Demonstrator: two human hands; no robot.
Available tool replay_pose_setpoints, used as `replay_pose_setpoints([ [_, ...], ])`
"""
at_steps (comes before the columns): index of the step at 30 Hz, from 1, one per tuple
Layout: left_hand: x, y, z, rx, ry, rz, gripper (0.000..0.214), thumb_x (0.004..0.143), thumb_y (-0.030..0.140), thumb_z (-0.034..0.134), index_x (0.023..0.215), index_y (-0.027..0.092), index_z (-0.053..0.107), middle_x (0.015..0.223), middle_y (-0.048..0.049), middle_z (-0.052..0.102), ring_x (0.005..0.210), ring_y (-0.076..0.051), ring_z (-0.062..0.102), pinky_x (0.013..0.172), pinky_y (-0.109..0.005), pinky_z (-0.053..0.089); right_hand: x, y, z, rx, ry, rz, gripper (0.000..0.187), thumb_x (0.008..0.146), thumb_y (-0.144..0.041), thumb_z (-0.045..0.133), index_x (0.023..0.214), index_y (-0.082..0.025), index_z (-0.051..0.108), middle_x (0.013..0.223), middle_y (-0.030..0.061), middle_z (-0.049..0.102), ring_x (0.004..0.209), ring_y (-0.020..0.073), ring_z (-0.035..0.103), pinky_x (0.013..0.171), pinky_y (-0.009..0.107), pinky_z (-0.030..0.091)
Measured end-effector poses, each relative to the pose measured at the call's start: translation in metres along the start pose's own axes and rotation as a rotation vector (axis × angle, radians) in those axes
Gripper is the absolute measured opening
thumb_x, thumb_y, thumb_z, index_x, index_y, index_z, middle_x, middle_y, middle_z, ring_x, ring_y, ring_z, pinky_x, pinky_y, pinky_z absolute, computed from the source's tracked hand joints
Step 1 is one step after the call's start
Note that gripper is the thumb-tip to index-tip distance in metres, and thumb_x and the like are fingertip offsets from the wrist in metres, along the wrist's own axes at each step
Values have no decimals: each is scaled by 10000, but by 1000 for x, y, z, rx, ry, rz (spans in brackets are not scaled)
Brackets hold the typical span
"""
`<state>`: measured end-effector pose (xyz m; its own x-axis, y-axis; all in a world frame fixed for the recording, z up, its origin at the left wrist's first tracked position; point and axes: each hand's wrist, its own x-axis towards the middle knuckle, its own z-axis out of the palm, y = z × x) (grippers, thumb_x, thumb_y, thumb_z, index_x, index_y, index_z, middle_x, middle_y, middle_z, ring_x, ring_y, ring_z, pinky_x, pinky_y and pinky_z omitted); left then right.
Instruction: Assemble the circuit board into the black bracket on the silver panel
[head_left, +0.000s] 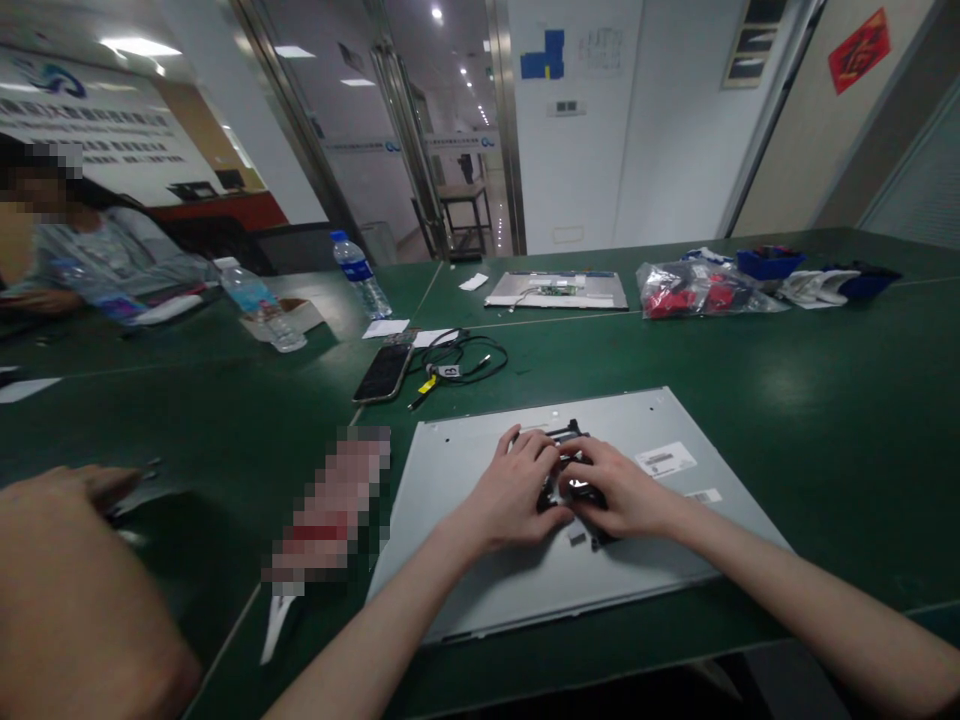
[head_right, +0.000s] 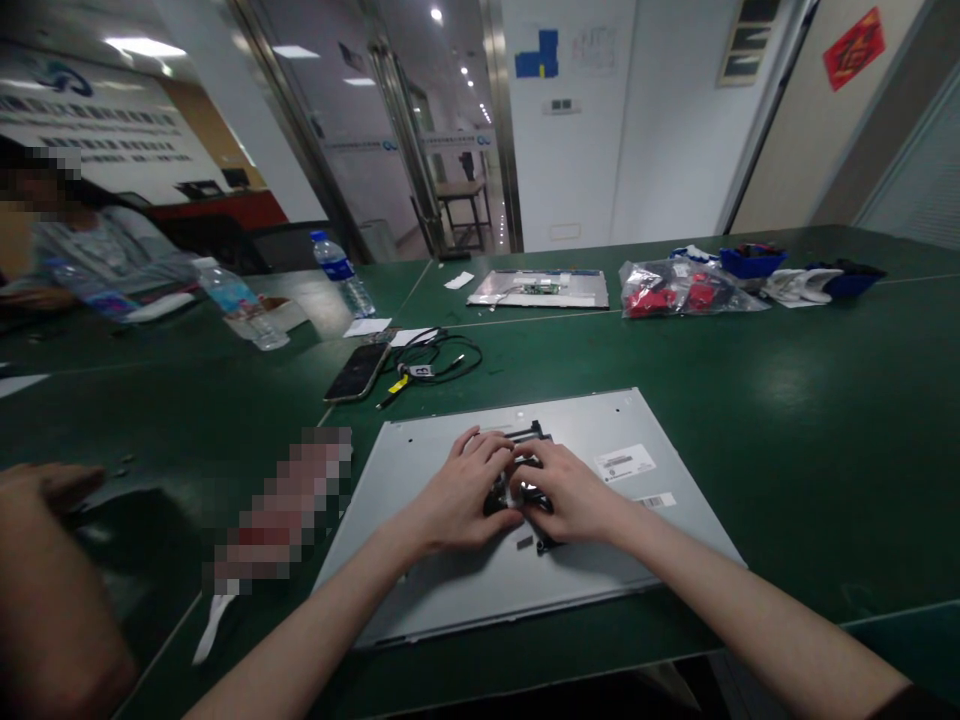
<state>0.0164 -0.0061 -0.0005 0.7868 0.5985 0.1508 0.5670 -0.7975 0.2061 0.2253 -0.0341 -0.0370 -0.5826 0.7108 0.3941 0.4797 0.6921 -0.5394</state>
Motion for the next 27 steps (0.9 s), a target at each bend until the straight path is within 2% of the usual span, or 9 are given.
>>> replay_pose_setpoints([
  [9, -2, -4, 6, -38, 10, 2, 645, 749, 530, 710, 1271, 240, 465, 1246, -99, 540, 1256, -339, 442, 1160, -585, 191, 0, -5, -6, 24, -16, 7, 321, 739, -120, 688, 1022, -226, 582, 1356, 110, 501, 1263, 291, 470, 1032, 493, 435],
  [17, -2, -4, 6, -37, 2, 12, 671, 766, 585, 682, 1285, 222, 459, 1246, -111, 536, 1265, -346, 432, 1164, -593, 186, 1, -1, 0, 22, 4, 16, 298, 791, -118, 669, 1053, -222, 569, 1338, 108, 504, 1247, 272, 479, 1040, 476, 434],
  [27, 0, -3, 2, -41, -15, 28, 599, 761, 485, 710, 1232, 200, 475, 1227, -108, 543, 1257, -336, 442, 1173, -574, 214, 1, -2, 3, -11, 2, 50, 300, 807, -151, 684, 1073, -205, 557, 1353, 121, 500, 1256, 273, 463, 1044, 471, 429],
])
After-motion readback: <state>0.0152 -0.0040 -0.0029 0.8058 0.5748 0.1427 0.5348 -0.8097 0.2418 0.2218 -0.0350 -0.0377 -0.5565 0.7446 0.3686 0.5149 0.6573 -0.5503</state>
